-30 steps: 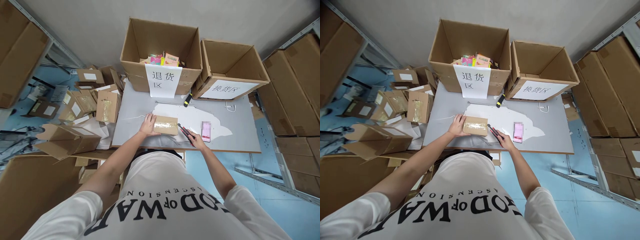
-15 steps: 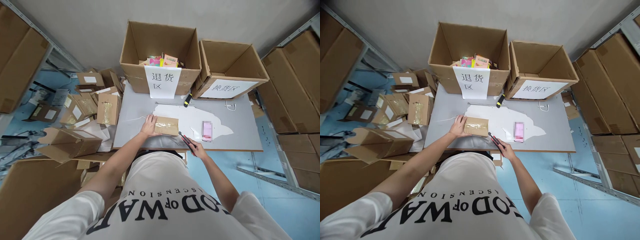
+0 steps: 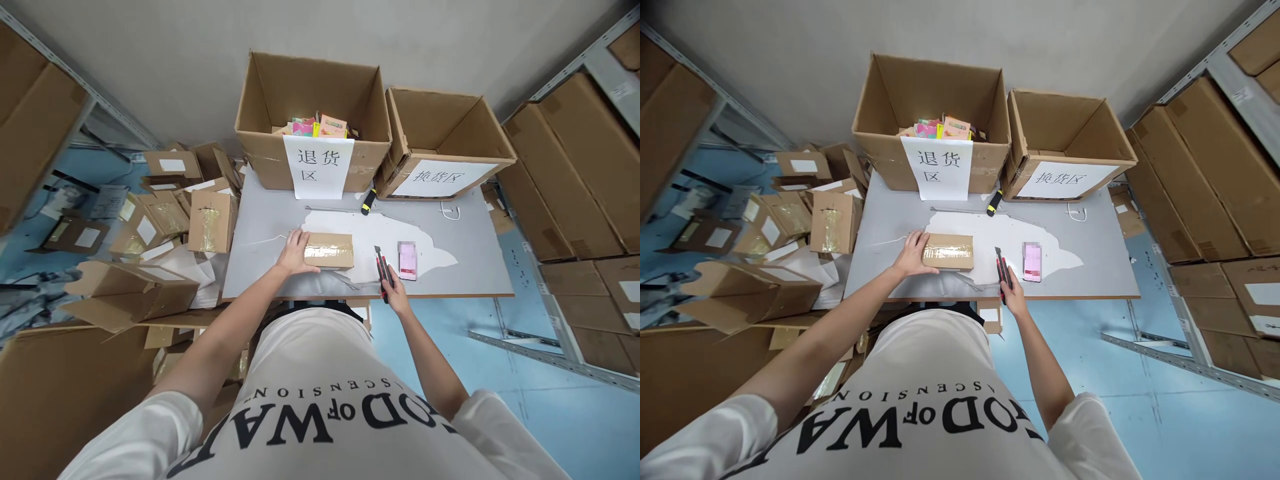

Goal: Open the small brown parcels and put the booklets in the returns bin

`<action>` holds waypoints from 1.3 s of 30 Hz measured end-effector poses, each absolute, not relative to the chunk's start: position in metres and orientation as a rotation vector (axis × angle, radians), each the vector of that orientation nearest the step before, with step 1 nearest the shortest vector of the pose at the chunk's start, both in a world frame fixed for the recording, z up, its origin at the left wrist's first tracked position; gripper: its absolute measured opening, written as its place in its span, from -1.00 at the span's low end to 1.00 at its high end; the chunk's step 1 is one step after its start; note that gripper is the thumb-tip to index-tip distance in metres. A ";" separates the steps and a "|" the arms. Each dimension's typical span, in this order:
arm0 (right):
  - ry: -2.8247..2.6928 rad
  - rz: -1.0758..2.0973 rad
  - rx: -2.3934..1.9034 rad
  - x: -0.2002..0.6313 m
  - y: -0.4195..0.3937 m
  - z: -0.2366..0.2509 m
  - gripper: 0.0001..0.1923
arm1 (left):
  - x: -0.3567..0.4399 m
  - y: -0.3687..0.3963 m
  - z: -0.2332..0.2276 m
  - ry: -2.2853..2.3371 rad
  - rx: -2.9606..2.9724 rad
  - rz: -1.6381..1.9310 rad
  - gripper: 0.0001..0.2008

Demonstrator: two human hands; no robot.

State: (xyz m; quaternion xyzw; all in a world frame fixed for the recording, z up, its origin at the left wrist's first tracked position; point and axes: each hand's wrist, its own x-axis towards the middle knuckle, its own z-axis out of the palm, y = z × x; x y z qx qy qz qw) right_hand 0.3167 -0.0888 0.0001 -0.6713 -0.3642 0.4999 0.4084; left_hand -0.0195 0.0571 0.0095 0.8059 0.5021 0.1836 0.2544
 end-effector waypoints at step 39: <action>-0.748 1.578 -1.644 0.242 -0.026 0.003 -0.40 | -0.073 0.066 0.017 1.235 0.757 0.598 -0.23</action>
